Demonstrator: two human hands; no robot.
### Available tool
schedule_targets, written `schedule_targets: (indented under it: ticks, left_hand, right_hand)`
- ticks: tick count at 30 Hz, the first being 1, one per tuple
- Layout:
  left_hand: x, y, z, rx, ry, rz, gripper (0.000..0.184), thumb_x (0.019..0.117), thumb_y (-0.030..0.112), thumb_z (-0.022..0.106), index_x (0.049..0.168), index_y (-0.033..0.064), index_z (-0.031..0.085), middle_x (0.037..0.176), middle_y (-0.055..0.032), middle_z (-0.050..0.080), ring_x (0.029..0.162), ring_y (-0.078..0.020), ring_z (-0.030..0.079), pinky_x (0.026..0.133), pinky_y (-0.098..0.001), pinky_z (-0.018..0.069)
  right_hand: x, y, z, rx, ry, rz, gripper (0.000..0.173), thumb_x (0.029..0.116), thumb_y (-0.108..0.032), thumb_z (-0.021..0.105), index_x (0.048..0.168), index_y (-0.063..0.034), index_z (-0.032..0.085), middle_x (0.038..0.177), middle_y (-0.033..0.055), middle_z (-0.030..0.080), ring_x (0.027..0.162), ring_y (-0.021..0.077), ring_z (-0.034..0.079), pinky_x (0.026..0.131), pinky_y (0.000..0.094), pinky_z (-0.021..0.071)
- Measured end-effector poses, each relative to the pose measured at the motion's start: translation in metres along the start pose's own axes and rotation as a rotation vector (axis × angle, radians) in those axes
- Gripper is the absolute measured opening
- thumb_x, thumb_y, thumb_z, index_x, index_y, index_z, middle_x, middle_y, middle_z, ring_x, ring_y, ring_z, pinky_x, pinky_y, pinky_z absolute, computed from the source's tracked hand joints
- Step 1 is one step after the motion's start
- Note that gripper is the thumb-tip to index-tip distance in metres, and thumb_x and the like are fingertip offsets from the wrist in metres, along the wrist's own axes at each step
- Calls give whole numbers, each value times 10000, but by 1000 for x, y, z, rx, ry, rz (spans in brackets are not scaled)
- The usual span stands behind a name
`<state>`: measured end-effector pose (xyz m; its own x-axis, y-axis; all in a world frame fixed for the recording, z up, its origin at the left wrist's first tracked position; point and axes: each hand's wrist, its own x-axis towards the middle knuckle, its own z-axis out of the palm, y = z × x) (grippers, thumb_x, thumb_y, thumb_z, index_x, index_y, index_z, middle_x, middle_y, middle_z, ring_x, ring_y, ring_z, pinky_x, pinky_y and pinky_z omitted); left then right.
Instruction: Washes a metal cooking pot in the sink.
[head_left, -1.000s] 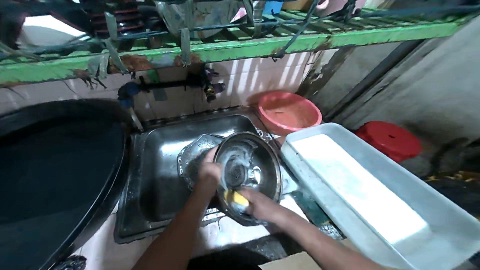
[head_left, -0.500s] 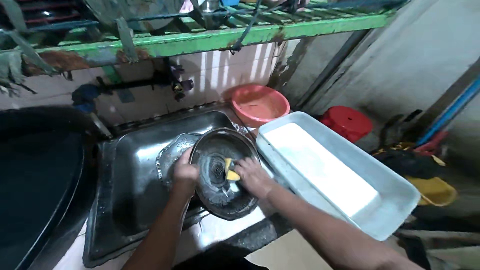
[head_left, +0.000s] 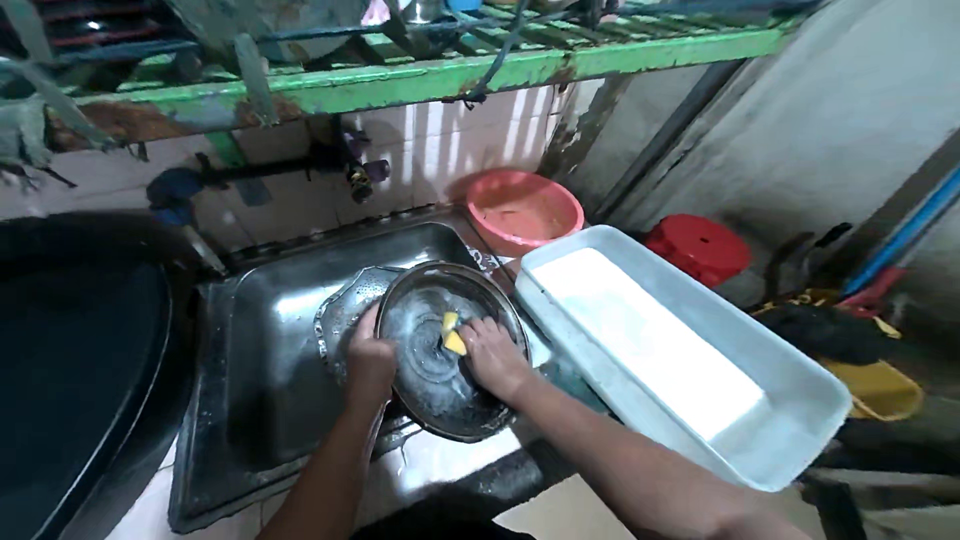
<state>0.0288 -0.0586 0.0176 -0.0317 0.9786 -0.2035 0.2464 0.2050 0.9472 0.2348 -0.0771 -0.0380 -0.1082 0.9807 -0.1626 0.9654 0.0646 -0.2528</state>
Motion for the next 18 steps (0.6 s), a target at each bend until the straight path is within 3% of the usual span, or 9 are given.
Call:
schedule_targets:
  ticks: [3, 5, 6, 8, 10, 12, 14, 16, 18]
  left_hand:
    - [1, -3, -1, -37, 9, -28, 569, 942, -75, 564, 1473, 127, 529, 1360, -138, 630, 1151, -249, 649, 931, -466, 552]
    - [2, 1, -3, -48, 19, -34, 565, 948, -83, 549, 1480, 105, 511, 1355, -168, 616, 1123, -265, 637, 905, -466, 537]
    - [2, 2, -4, -52, 22, -35, 578, 947, -81, 553, 1490, 107, 494, 1357, -174, 612, 1121, -269, 638, 902, -468, 539]
    - [2, 7, -6, 10, 22, -16, 613, 952, -54, 572, 1523, 137, 457, 1376, -171, 607, 1158, -274, 639, 933, -484, 541]
    - [-4, 16, -3, 115, 5, 12, 642, 942, -53, 577, 1542, 117, 426, 1385, -196, 597, 1185, -307, 627, 973, -516, 517]
    - [-14, 28, 7, 211, 22, 69, 501, 939, -40, 606, 1428, 27, 519, 1271, -222, 642, 1120, -319, 645, 958, -518, 514]
    - [-19, 33, 12, 211, 51, 96, 576, 918, -83, 598, 1473, 39, 502, 1369, -187, 617, 1229, -285, 615, 1042, -486, 485]
    - [-20, 27, 8, 233, 52, 100, 664, 910, -110, 573, 1535, 68, 440, 1516, -147, 518, 1360, -255, 537, 1125, -465, 439]
    - [-23, 24, 5, 227, 62, 61, 693, 892, -122, 558, 1541, 92, 441, 1540, -124, 495, 1375, -252, 520, 1121, -467, 438]
  right_hand:
    - [-18, -44, -7, 311, -299, 132, 525, 933, -164, 707, 1418, -30, 558, 1468, 238, 506, 1374, 410, 484, 1131, 561, 421]
    - [-10, -58, -14, 641, -352, 172, 517, 973, -144, 688, 1438, 9, 522, 1428, 255, 531, 1307, 370, 539, 1108, 506, 440]
    - [-6, -61, -22, 821, -308, 246, 493, 1005, -154, 659, 1441, 15, 503, 1372, 263, 568, 1235, 354, 579, 1061, 498, 460]
    - [1, -69, -39, 1042, 9, 329, 489, 982, -164, 699, 1403, 13, 525, 1277, 256, 620, 1147, 341, 624, 1009, 514, 498]
    - [6, -82, -53, 1020, 342, 136, 520, 918, -125, 752, 1375, 22, 554, 1317, 215, 623, 1213, 310, 608, 1049, 503, 490]
    - [24, -89, -63, 820, 529, -186, 565, 859, -161, 798, 1351, 31, 599, 1421, 181, 601, 1370, 306, 531, 1196, 508, 367]
    - [48, -83, -71, 655, 584, -312, 550, 852, -216, 785, 1311, 38, 624, 1353, 187, 648, 1338, 315, 567, 1251, 556, 239]
    - [66, -64, -80, 668, 529, -161, 537, 891, -222, 761, 1326, 51, 607, 1289, 216, 668, 1271, 333, 606, 1218, 534, 318]
    - [84, -44, -84, 799, 448, 99, 571, 934, -257, 735, 1394, 12, 529, 1218, 235, 672, 1147, 348, 656, 1027, 549, 503]
